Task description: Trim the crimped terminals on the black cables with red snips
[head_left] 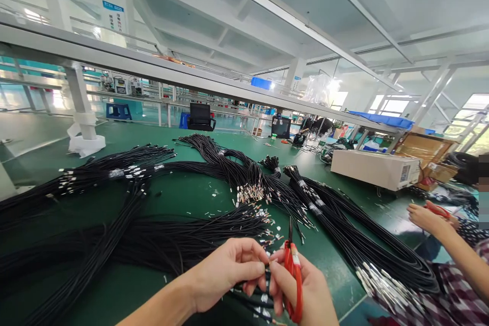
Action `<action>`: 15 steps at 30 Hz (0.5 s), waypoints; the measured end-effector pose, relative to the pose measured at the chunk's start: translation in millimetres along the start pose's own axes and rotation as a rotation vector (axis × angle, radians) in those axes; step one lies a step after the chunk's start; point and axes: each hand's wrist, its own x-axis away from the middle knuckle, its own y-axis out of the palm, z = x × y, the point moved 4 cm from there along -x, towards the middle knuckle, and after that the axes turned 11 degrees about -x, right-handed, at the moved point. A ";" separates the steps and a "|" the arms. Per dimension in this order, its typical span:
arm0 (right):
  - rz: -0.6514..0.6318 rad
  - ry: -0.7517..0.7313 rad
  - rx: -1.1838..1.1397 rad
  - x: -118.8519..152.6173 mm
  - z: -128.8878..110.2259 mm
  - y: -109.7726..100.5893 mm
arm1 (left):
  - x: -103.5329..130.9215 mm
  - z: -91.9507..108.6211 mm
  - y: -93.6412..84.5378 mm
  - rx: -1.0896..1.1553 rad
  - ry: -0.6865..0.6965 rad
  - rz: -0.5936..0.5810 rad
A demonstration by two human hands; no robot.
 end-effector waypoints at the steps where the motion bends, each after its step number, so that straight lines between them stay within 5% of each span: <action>1: 0.011 0.003 -0.003 0.4 0.7 -0.2 | 0.1 -0.2 -0.1 0.002 -0.012 0.002; 15: 0.076 0.026 0.070 11.6 -0.8 0.8 | 3.3 0.1 -0.1 -0.019 -0.031 -0.060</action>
